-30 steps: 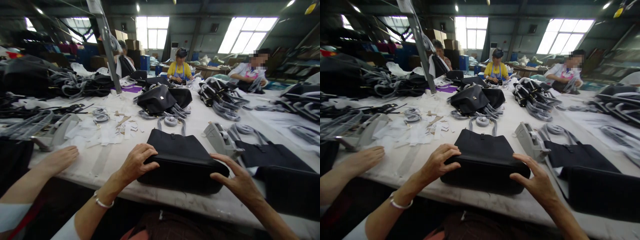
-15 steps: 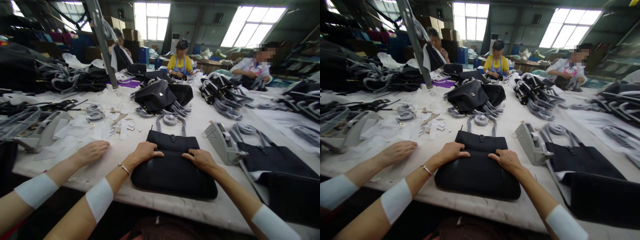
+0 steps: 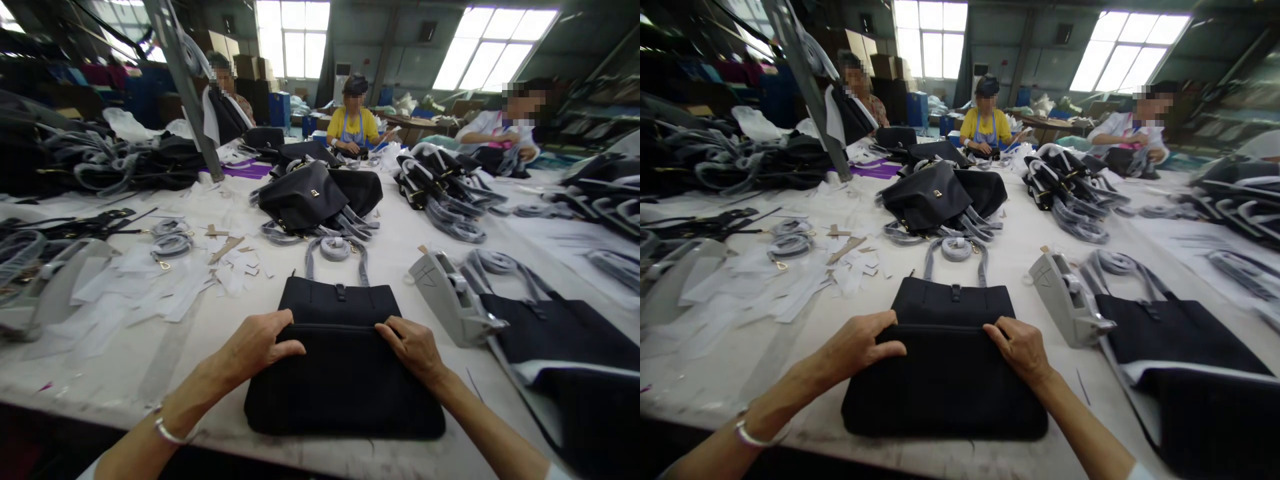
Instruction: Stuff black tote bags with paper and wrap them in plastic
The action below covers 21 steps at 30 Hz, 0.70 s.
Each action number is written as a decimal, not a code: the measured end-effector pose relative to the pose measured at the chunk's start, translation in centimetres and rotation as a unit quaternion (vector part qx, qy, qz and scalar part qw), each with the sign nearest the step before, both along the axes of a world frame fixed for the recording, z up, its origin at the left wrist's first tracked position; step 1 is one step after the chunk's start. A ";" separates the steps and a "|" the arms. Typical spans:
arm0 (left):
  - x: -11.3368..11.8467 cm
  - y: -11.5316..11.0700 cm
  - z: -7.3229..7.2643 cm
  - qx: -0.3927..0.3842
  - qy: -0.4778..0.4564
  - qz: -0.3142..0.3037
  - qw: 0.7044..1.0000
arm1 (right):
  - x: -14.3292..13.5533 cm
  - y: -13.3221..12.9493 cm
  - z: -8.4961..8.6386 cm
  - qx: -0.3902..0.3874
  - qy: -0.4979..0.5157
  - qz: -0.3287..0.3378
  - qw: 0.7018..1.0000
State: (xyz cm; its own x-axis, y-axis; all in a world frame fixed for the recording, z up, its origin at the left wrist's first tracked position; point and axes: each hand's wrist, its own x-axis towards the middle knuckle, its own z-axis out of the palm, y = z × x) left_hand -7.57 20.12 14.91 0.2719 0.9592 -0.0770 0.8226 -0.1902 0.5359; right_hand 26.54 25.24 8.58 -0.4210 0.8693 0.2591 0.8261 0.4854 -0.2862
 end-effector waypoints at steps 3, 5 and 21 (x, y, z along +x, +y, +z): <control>-0.5 0.9 -2.0 -0.070 0.036 0.026 0.997 | -0.5 0.5 -0.2 0.005 -0.051 -0.010 0.999; -0.6 1.1 -2.9 -0.092 0.077 0.051 0.991 | -0.9 0.8 -0.4 0.008 -0.090 -0.010 0.996; 7.3 0.9 -8.6 0.273 0.175 -0.163 0.932 | -2.0 -1.4 2.1 0.110 -0.015 -0.029 0.993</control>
